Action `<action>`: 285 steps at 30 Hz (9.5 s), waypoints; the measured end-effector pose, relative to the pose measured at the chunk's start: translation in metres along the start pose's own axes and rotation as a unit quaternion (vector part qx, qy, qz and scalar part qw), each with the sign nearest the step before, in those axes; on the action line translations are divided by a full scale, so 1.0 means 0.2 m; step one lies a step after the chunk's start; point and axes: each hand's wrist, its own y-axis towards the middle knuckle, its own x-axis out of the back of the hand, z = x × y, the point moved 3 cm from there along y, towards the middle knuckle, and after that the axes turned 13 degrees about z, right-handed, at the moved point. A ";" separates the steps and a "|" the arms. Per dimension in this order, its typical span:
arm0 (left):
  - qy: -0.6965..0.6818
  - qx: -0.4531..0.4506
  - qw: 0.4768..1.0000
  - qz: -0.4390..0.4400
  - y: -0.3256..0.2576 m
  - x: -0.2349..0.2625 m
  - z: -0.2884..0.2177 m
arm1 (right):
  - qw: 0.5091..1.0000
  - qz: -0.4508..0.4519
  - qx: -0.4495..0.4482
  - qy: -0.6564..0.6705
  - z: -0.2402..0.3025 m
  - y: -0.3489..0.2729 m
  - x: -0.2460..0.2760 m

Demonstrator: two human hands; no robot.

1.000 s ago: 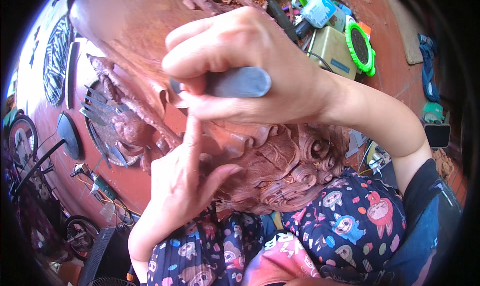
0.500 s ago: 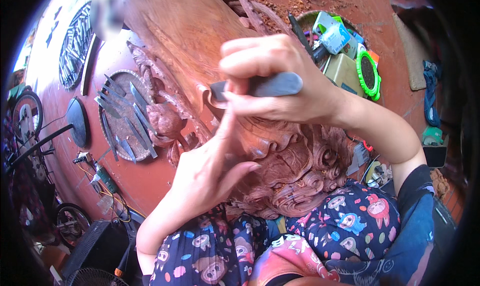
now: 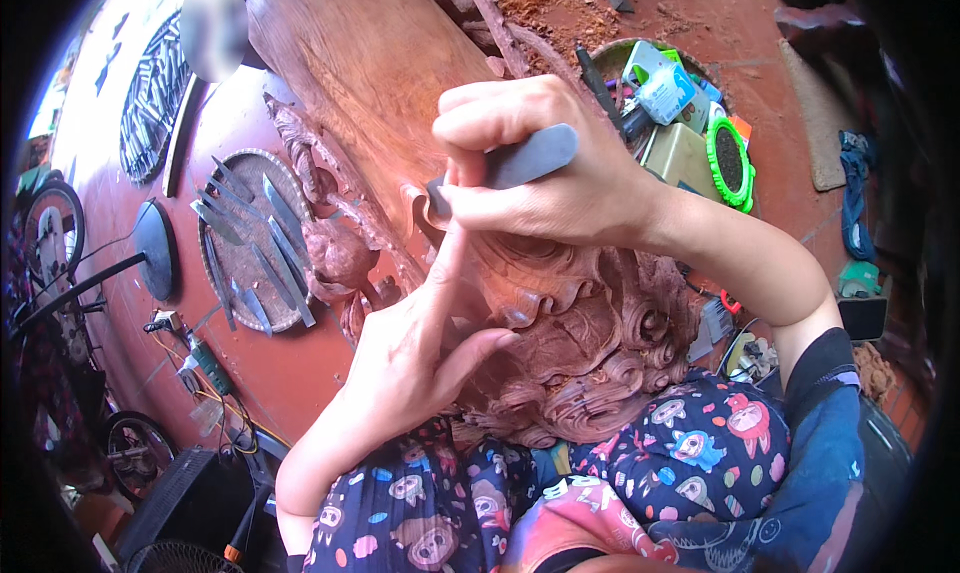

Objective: The person carves a large wooden sculpture using a chisel and a knife. They refine the edges and details of the carved sections, occasionally wiping away wood shavings with their hand.

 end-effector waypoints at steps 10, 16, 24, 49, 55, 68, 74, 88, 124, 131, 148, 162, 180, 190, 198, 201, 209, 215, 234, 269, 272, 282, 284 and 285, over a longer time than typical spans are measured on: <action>0.022 -0.009 1.000 0.001 0.00 0.00 0.01 | 0.999 -0.011 -0.038 0.008 0.02 -0.01 -0.01; -0.021 -0.011 1.000 0.001 -0.02 0.00 0.02 | 0.998 0.003 -0.032 -0.054 0.04 -0.01 -0.04; -0.011 -0.001 1.000 0.005 -0.01 0.01 0.01 | 0.999 -0.010 -0.005 -0.051 0.06 -0.02 -0.02; 0.002 0.003 1.000 -0.015 0.03 0.00 0.01 | 0.997 -0.032 -0.074 -0.008 0.08 -0.09 -0.02; 0.046 0.005 0.999 0.012 0.05 0.01 -0.01 | 0.996 -0.033 -0.074 -0.036 0.10 -0.11 0.00; -0.020 -0.040 0.999 -0.027 0.03 0.01 0.01 | 0.989 -0.004 -0.087 -0.116 0.13 -0.08 -0.04; -0.019 -0.049 0.999 -0.010 -0.01 0.01 0.01 | 0.988 0.033 -0.085 -0.128 0.17 -0.08 -0.05; 0.013 -0.040 0.999 0.015 0.06 0.01 -0.04 | 0.982 0.000 -0.183 -0.054 0.19 -0.16 0.00; 0.026 0.036 0.999 0.016 0.00 -0.05 -0.04 | 0.974 -0.053 -0.206 0.073 0.07 -0.18 -0.10; 0.007 -0.017 1.000 0.007 -0.01 -0.03 -0.03 | 0.977 -0.049 -0.199 0.063 0.07 -0.19 -0.10; 0.029 -0.086 0.996 -0.005 -0.01 -0.01 0.00 | 0.975 -0.008 -0.222 0.019 0.13 -0.12 -0.05; 0.003 -0.433 0.900 -0.042 0.07 -0.02 -0.15 | 0.924 -0.118 -0.345 0.117 0.50 -0.25 0.19; 0.040 -0.265 0.961 -0.061 0.11 -0.03 -0.10 | 0.930 -0.254 -0.232 -0.131 0.08 -0.24 -0.30; 0.033 -0.252 0.964 -0.077 0.06 -0.03 -0.08 | 0.938 -0.209 -0.209 -0.179 0.10 -0.18 -0.29; 0.019 -0.252 0.965 -0.076 0.06 -0.02 -0.08 | 0.933 -0.137 -0.222 -0.249 0.08 -0.18 -0.27; 0.012 -0.283 0.956 -0.080 0.13 -0.01 -0.07 | 0.946 -0.162 -0.274 -0.055 0.10 -0.21 -0.20; 0.033 -0.282 0.956 -0.066 0.12 0.02 -0.05 | 0.945 -0.128 -0.262 -0.147 0.09 -0.21 -0.19; 0.057 -0.275 0.958 -0.061 0.08 0.01 -0.06 | 0.934 -0.077 -0.228 -0.263 0.09 -0.20 -0.20; -0.004 -0.256 0.960 -0.112 0.10 -0.03 -0.12 | 0.943 0.065 -0.202 -0.254 0.11 -0.11 -0.06; 0.094 -0.247 0.954 -0.145 0.21 -0.04 -0.15 | 0.939 0.041 -0.271 -0.209 0.08 -0.07 0.02; 0.020 -0.304 0.948 -0.086 0.10 -0.09 -0.20 | 0.926 0.008 -0.342 -0.160 0.11 -0.09 0.01; -0.076 -0.412 0.904 0.091 -0.01 -0.09 -0.10 | 0.921 -0.196 -0.313 0.127 0.24 -0.12 0.05; -0.082 -0.408 0.906 0.079 0.00 -0.12 -0.05 | 0.910 -0.179 -0.357 0.116 0.27 -0.10 0.04; -0.078 -0.397 0.909 0.105 0.01 -0.12 -0.03 | 0.901 -0.183 -0.376 0.114 0.28 -0.08 0.01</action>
